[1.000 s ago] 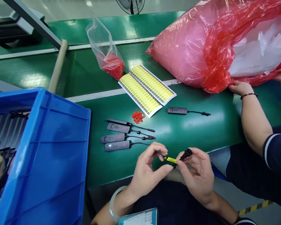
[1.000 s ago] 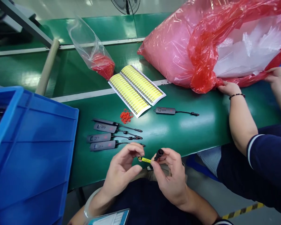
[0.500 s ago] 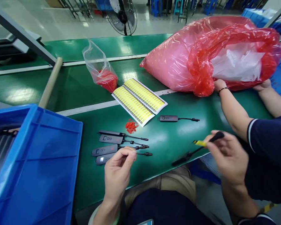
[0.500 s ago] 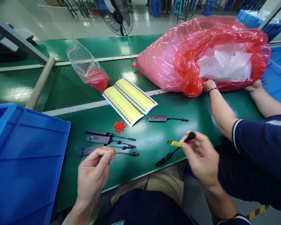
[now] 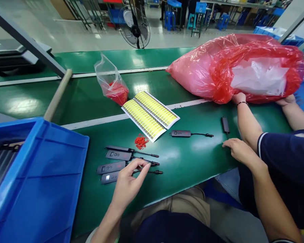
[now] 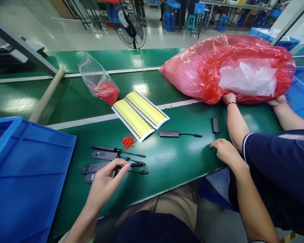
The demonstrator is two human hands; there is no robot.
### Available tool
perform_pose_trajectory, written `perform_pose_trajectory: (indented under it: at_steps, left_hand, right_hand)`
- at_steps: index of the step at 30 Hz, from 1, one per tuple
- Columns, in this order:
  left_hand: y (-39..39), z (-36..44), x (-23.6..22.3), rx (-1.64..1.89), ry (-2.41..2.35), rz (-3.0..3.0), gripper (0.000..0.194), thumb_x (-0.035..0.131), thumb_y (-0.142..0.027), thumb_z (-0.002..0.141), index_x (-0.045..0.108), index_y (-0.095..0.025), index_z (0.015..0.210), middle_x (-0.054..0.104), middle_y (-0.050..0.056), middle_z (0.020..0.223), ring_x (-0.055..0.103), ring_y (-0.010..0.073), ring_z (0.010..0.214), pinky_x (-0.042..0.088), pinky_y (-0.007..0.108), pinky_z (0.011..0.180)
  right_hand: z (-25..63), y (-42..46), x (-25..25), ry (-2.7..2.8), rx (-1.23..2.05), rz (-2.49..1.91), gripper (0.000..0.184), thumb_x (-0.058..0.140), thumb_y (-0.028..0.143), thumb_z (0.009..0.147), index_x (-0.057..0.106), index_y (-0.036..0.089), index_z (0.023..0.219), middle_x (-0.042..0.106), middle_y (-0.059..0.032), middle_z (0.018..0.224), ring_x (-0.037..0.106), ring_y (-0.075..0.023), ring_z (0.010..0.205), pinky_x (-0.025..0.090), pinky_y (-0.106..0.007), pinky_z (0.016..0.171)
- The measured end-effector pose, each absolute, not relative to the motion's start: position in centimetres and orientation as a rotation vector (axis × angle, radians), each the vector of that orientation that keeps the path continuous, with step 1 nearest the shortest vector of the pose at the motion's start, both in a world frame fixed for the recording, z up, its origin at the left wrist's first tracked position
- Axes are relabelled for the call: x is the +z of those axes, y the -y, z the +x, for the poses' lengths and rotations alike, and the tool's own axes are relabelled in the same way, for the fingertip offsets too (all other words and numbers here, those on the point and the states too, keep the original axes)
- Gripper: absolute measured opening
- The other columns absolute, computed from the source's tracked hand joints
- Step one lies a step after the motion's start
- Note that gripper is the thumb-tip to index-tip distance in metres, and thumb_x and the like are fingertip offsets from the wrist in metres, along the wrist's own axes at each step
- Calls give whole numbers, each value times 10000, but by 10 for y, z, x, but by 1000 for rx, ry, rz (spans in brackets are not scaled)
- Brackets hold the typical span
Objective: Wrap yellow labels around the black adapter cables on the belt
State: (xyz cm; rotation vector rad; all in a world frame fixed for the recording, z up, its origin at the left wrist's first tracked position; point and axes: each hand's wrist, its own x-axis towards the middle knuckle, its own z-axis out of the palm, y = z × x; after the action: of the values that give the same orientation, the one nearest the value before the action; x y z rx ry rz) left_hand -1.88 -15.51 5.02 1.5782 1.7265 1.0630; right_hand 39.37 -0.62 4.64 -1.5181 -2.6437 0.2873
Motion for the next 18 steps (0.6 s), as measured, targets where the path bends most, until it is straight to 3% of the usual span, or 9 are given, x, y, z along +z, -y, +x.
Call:
perform_pose_trajectory:
  at_steps: [3, 7, 10, 14, 18]
  left_hand:
    - [129, -22, 36, 896, -1863, 1928, 141, 561, -309, 916, 627, -185, 922, 681, 70, 924, 636, 231, 892, 498, 355, 824]
    - [89, -15, 12, 616, -1951, 2223, 249, 523, -285, 929, 629, -149, 1109, 669, 138, 1143, 609, 280, 1079, 480, 402, 941]
    - [63, -6, -2, 499, -1948, 2285, 387, 569, -288, 903, 582, -143, 1261, 567, 186, 1334, 515, 337, 1248, 429, 454, 1019]
    - [44, -4, -12, 393, -1966, 2310, 550, 649, -370, 850, 547, -166, 1350, 420, 243, 1466, 399, 420, 1347, 354, 550, 1063]
    - [41, -9, -15, 339, -1953, 2302, 544, 635, -429, 854, 562, -213, 1349, 408, 233, 1481, 399, 419, 1348, 331, 556, 1075]
  right_hand:
    - [360, 16, 35, 2578, 291, -1505, 289, 418, 65, 841, 673, 141, 953, 722, -143, 966, 650, -293, 917, 501, -414, 816]
    - [262, 10, 26, 2539, 386, -1344, 208, 413, 160, 955, 594, 186, 1054, 696, -79, 1059, 637, -203, 974, 489, -296, 863]
    - [189, -13, 18, 2551, 421, -1238, 197, 407, 150, 972, 561, 194, 1086, 682, -57, 1084, 622, -171, 988, 472, -252, 861]
    - [138, -47, 7, 2608, 399, -1205, 207, 460, 104, 943, 570, 151, 1112, 670, -90, 1102, 592, -207, 1041, 456, -311, 900]
    - [128, -61, 0, 2681, 346, -1237, 193, 538, 224, 957, 587, 137, 1122, 645, -72, 1085, 603, -222, 1013, 466, -407, 902]
